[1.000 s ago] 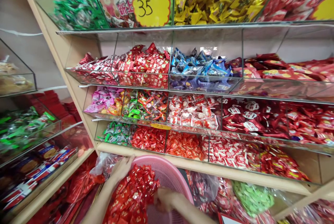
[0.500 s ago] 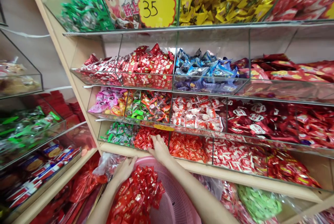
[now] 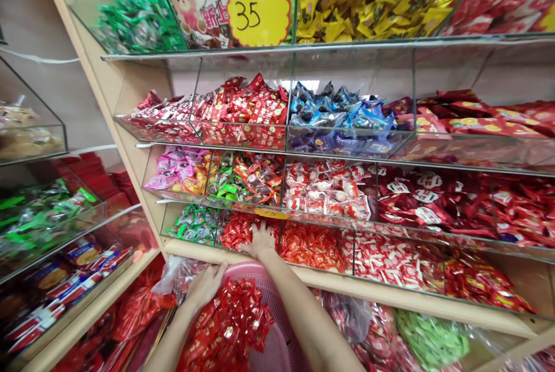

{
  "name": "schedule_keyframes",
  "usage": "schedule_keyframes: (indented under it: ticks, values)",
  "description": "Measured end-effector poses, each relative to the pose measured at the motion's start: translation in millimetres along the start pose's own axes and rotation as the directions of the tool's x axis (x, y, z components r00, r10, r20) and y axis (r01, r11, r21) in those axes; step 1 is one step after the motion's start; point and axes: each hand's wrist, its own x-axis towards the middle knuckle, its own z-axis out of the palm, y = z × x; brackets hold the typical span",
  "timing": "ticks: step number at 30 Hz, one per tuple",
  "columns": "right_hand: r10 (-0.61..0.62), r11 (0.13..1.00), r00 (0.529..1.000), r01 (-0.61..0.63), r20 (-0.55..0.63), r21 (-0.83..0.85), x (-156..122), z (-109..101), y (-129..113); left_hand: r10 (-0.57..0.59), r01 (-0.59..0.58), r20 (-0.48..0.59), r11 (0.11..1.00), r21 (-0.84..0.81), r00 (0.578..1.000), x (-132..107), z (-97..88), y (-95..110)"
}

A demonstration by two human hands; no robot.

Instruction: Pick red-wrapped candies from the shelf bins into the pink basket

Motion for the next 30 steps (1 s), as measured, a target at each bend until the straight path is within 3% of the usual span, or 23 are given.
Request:
schedule_keyframes:
  ticks: [6, 16, 24, 27, 30]
  values:
    - [-0.048, 0.998, 0.994, 0.053, -0.103, 0.040, 0.8, 5.1, 6.6, -0.007, 0.007, -0.017, 1.000, 0.001, 1.000, 2.4, 4.6, -2.5]
    - [-0.054, 0.980, 0.988, 0.080, -0.143, 0.181, 10.7, 0.6, 18.9, -0.013, 0.013, -0.014, 1.000, 0.002, 1.000, 2.5, 4.1, -0.9]
    - [-0.017, 0.936, 0.961, 0.112, -0.277, 0.333, 24.7, -17.2, 17.5, -0.011, 0.011, -0.010, 1.000, -0.002, 1.000, -1.6, 0.3, 1.5]
    - [-0.032, 0.915, 0.945, 0.158, -0.324, 0.372, 9.2, -23.0, 13.6, -0.013, 0.013, -0.006, 1.000, -0.002, 1.000, -1.0, -0.1, 2.0]
    - [-0.096, 0.881, 0.932, 0.244, -0.351, 0.406, -30.2, -19.9, 16.5, -0.013, 0.013, -0.004, 1.000, -0.005, 1.000, 0.5, 0.1, 1.6]
